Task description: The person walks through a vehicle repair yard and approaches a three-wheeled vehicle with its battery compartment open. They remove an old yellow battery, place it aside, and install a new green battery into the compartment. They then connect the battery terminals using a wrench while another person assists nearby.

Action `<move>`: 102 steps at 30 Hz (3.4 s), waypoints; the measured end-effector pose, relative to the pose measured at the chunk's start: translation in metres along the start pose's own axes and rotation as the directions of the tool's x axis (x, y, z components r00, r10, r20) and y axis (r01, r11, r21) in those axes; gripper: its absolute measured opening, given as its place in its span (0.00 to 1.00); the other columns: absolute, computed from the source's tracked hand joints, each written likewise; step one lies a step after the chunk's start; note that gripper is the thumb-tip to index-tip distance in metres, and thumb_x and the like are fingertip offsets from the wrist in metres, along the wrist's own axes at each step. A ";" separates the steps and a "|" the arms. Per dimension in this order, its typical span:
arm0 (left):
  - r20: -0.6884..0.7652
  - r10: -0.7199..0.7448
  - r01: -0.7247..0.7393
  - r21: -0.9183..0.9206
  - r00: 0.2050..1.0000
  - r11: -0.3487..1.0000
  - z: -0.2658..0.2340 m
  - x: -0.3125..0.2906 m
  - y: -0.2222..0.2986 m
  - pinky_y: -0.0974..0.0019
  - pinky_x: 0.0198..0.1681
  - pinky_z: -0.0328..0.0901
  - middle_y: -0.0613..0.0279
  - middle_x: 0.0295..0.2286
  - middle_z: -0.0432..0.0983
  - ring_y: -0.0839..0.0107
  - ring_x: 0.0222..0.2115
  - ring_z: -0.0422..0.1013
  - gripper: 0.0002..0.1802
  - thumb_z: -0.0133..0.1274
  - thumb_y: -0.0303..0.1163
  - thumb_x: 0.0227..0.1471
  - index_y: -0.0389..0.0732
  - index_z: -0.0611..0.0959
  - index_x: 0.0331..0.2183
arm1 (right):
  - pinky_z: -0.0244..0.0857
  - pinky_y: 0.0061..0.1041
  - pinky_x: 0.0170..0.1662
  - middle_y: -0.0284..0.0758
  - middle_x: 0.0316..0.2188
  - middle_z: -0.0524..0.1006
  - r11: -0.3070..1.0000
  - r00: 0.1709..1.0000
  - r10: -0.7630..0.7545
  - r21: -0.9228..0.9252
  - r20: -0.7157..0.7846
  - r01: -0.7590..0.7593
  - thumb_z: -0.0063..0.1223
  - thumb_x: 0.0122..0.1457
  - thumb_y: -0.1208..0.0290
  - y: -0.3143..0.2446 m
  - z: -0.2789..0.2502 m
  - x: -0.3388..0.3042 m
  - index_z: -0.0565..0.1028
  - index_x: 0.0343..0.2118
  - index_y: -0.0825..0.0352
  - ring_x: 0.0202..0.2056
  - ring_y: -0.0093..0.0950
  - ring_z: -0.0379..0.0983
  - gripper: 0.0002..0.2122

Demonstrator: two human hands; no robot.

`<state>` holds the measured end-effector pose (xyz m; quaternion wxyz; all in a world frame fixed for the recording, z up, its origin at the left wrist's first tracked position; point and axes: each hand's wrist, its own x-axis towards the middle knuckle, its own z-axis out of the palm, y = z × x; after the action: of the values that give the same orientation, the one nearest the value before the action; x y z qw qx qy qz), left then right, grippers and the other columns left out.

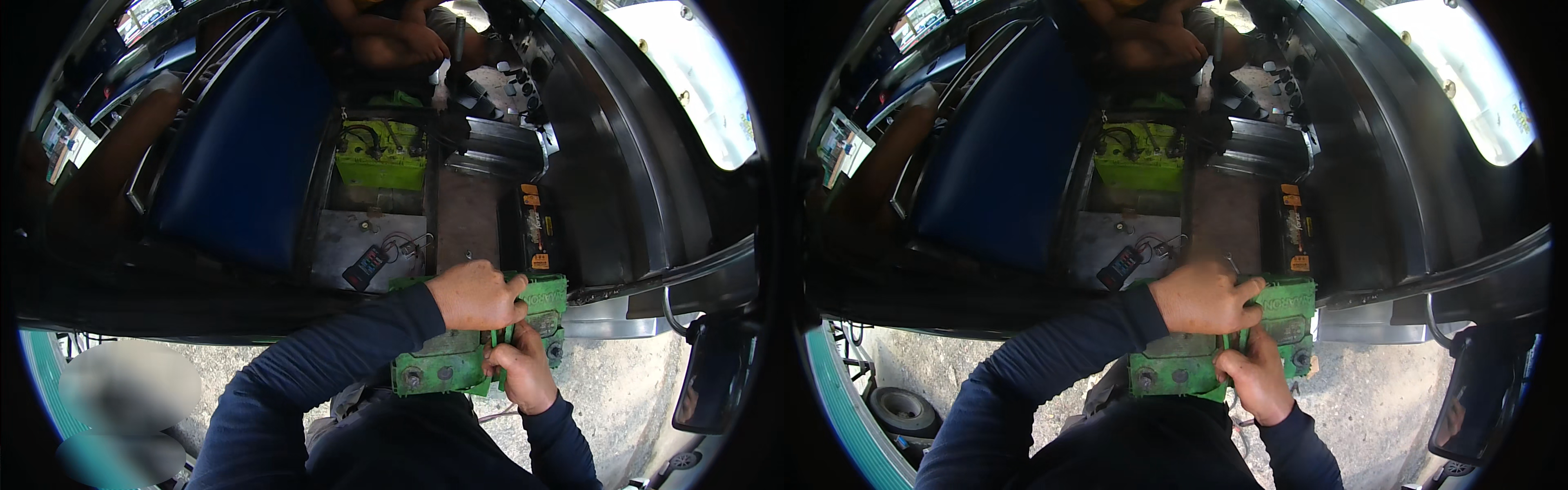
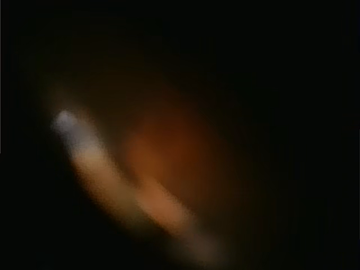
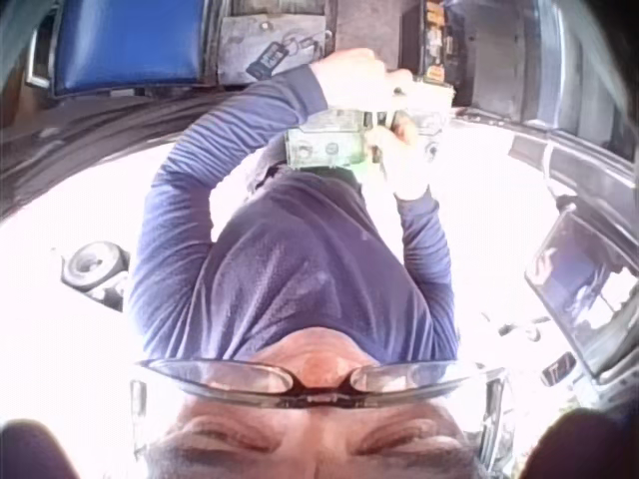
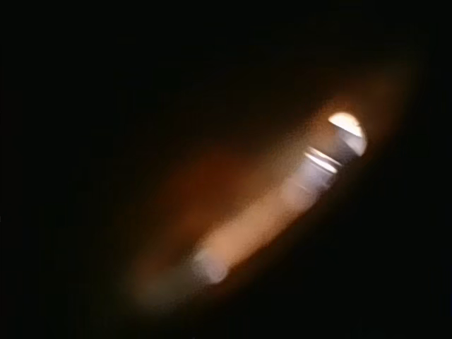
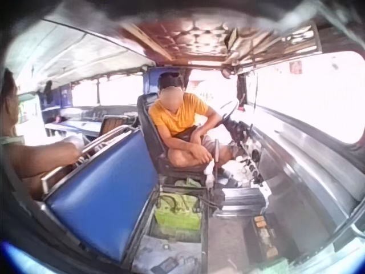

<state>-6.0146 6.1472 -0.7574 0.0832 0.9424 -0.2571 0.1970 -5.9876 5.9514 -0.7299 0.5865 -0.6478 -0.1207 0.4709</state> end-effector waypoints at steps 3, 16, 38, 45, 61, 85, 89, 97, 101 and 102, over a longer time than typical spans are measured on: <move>0.031 -0.003 0.002 0.049 1.000 0.999 -0.001 0.004 -0.034 0.58 0.21 0.73 0.48 0.43 0.80 0.61 0.21 0.81 0.08 0.58 0.37 0.45 0.46 0.82 0.28 | 0.66 0.26 0.30 0.36 0.28 0.75 1.000 1.000 -0.026 -0.005 0.001 0.026 0.50 0.49 0.81 -0.015 0.001 0.034 0.69 0.45 0.75 0.25 0.27 0.72 0.18; 0.007 -0.025 0.025 -0.005 1.000 1.000 -0.033 0.003 -0.188 0.61 0.24 0.74 0.58 0.41 0.79 0.64 0.23 0.79 0.08 0.58 0.36 0.45 0.44 0.82 0.29 | 0.69 0.25 0.33 0.39 0.35 0.77 0.994 0.997 0.062 0.088 0.034 -0.065 0.52 0.48 0.81 -0.114 0.048 0.160 0.70 0.48 0.77 0.29 0.27 0.74 0.21; 0.247 -0.322 0.295 0.142 0.914 0.945 -0.036 -0.110 -0.337 0.67 0.31 0.71 0.66 0.50 0.81 0.68 0.25 0.75 0.08 0.59 0.35 0.48 0.49 0.87 0.33 | 0.68 0.29 0.53 0.39 0.46 0.75 0.944 0.887 0.254 0.101 0.386 -0.314 0.59 0.51 0.74 -0.073 0.133 0.366 0.65 0.57 0.76 0.48 0.28 0.71 0.29; 0.268 -0.378 0.361 0.111 0.886 0.926 -0.027 -0.120 -0.328 0.67 0.32 0.72 0.66 0.52 0.80 0.65 0.30 0.76 0.10 0.59 0.36 0.49 0.49 0.88 0.36 | 0.70 0.30 0.51 0.41 0.44 0.78 0.929 0.868 0.305 0.079 0.392 -0.362 0.61 0.53 0.73 -0.050 0.134 0.363 0.72 0.51 0.78 0.47 0.29 0.75 0.23; 0.209 -0.523 0.508 0.125 0.827 0.853 -0.037 -0.149 -0.356 0.66 0.33 0.77 0.70 0.40 0.82 0.70 0.31 0.78 0.26 0.57 0.35 0.50 0.68 0.85 0.52 | 0.64 0.26 0.40 0.37 0.32 0.76 0.864 0.886 0.440 0.201 0.144 -0.462 0.54 0.51 0.75 -0.107 0.193 0.384 0.73 0.38 0.71 0.34 0.28 0.70 0.11; 0.220 -0.645 0.656 0.030 0.732 0.754 0.105 -0.206 -0.393 0.65 0.38 0.76 0.71 0.34 0.79 0.70 0.35 0.78 0.29 0.57 0.33 0.47 0.58 0.83 0.54 | 0.65 0.27 0.34 0.35 0.28 0.74 0.825 0.844 0.534 0.183 0.056 -0.535 0.56 0.52 0.77 0.007 0.177 0.487 0.70 0.37 0.70 0.29 0.26 0.70 0.11; 0.218 -0.657 0.671 0.011 0.722 0.741 0.135 -0.220 -0.395 0.65 0.40 0.75 0.71 0.34 0.78 0.70 0.36 0.77 0.30 0.58 0.32 0.45 0.57 0.83 0.54 | 0.66 0.27 0.35 0.34 0.28 0.73 0.827 0.841 0.540 0.165 0.032 -0.537 0.57 0.53 0.77 0.039 0.177 0.502 0.68 0.37 0.69 0.30 0.26 0.70 0.11; 0.339 -0.753 0.823 -0.155 0.563 0.546 0.116 -0.206 -0.388 0.56 0.54 0.71 0.55 0.46 0.80 0.56 0.49 0.76 0.29 0.54 0.19 0.46 0.43 0.82 0.53 | 0.67 0.28 0.35 0.35 0.28 0.75 0.850 0.851 0.524 0.051 0.032 -0.525 0.57 0.53 0.75 0.045 0.173 0.508 0.70 0.39 0.71 0.30 0.27 0.71 0.12; 0.060 -0.851 0.755 -0.497 0.521 0.427 0.058 -0.200 -0.379 0.58 0.53 0.72 0.52 0.55 0.74 0.59 0.54 0.74 0.29 0.52 0.13 0.46 0.37 0.81 0.52 | 0.70 0.36 0.48 0.52 0.39 0.81 0.864 0.862 0.504 -0.052 0.053 -0.501 0.58 0.55 0.65 0.044 0.170 0.510 0.72 0.47 0.81 0.42 0.40 0.78 0.24; 0.022 -0.916 0.711 -0.638 0.401 0.297 0.047 -0.195 -0.374 0.60 0.53 0.72 0.51 0.54 0.75 0.61 0.53 0.75 0.28 0.50 0.13 0.46 0.35 0.81 0.51 | 0.68 0.39 0.55 0.59 0.45 0.80 0.885 0.886 0.463 -0.064 0.030 -0.460 0.57 0.55 0.63 0.055 0.171 0.513 0.71 0.51 0.84 0.49 0.50 0.78 0.27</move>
<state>-5.9594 6.5428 -0.9016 0.4856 0.8144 0.2436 0.2040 -5.8675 6.4102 -0.9961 0.4369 -0.6631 0.0108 0.6077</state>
